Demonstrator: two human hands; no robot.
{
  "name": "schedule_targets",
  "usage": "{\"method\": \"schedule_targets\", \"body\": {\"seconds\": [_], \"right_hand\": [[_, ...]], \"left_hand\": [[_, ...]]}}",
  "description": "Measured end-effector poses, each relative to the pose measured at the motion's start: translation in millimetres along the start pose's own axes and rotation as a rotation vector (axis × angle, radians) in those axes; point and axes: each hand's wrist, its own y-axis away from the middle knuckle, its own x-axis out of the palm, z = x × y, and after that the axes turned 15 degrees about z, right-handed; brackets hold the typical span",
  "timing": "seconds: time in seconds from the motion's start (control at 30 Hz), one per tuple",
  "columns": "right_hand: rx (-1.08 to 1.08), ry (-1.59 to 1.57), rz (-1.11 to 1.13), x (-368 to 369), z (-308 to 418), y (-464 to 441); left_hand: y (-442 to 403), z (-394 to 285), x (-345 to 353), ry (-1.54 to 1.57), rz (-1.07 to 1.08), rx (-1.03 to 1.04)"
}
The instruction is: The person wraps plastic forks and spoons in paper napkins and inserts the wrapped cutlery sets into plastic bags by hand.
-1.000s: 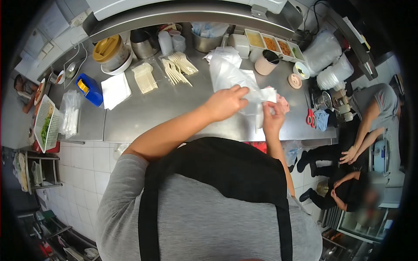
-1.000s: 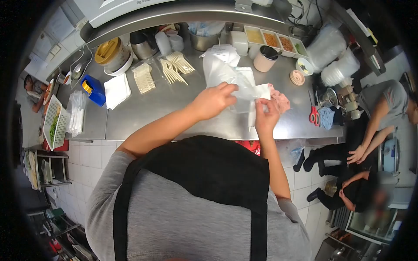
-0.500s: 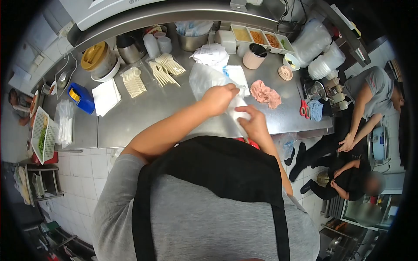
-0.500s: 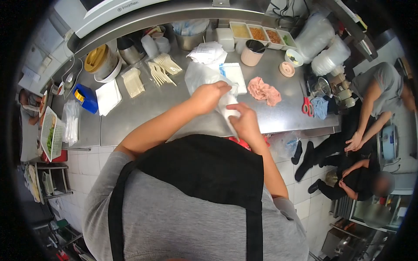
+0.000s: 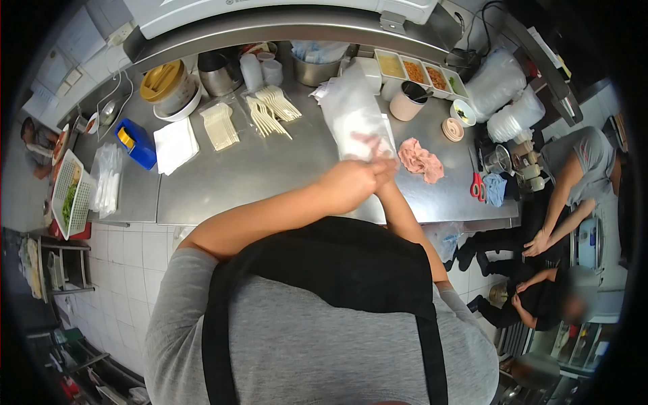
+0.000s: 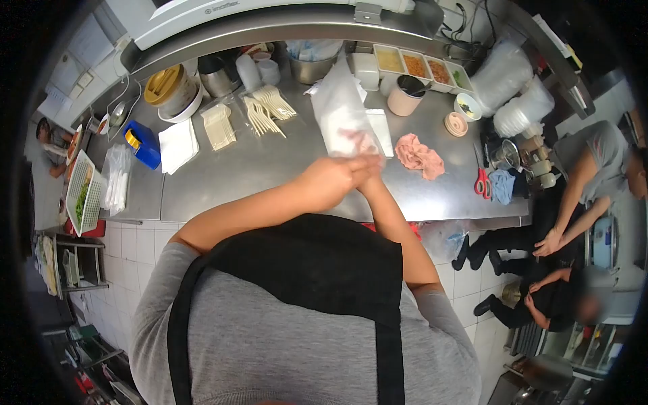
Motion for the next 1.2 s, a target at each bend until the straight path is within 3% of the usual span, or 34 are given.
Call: {"method": "schedule_targets", "body": {"seconds": [0.03, 0.13, 0.17, 0.2, 0.23, 0.27, 0.33, 0.37, 0.4, 0.47, 0.57, 0.67, 0.77, 1.07, 1.2], "right_hand": [[-0.107, -0.005, -0.038, 4, -7, -4], [0.055, 0.069, 0.085, -4, 11, -6], [0.081, 0.053, 0.100, -6, 24, -7], [0.276, -0.009, 0.230, -17, 51, -10], [0.205, -0.208, 0.240, -15, 49, -4], [0.136, -0.409, 0.251, -12, 42, 3], [0.382, -0.536, 0.386, -15, 66, 12], [0.436, -0.581, 0.454, -11, 65, 14], [0.489, -0.625, 0.519, -7, 63, 17], [0.533, -0.721, 0.630, 4, 52, 23], [0.570, -0.491, 0.792, 20, 49, 21], [0.524, -0.518, 0.855, 29, 27, 29], [0.426, -0.465, 0.958, 26, 27, 22], [0.216, -0.332, 1.022, 45, 37, 3], [0.254, -0.190, 1.042, 51, 47, -4]], "left_hand": [[1, -1, 2, 0.024, -0.046, 0.057], [4, -20, 4, 0.144, 0.190, 0.110], [4, -21, 1, 0.242, 0.151, 0.216], [4, -20, -4, 0.339, 0.106, 0.322], [4, -19, -12, 0.434, 0.057, 0.425], [12, -7, -26, 0.356, -0.065, 0.389], [26, 27, -44, 0.730, -0.315, -0.017], [41, 61, -40, 0.519, -0.421, -0.153], [58, 87, -30, 0.791, -0.291, -0.404], [88, 134, 21, 1.379, -0.064, -0.568], [110, 143, 61, 1.389, 0.005, -0.682], [117, 152, 86, 1.461, -0.339, -0.736], [115, 145, 71, 1.545, -0.314, -0.790], [128, 154, 53, 1.498, -0.323, -0.700], [141, 158, 52, 1.550, -0.246, -0.608]]}}
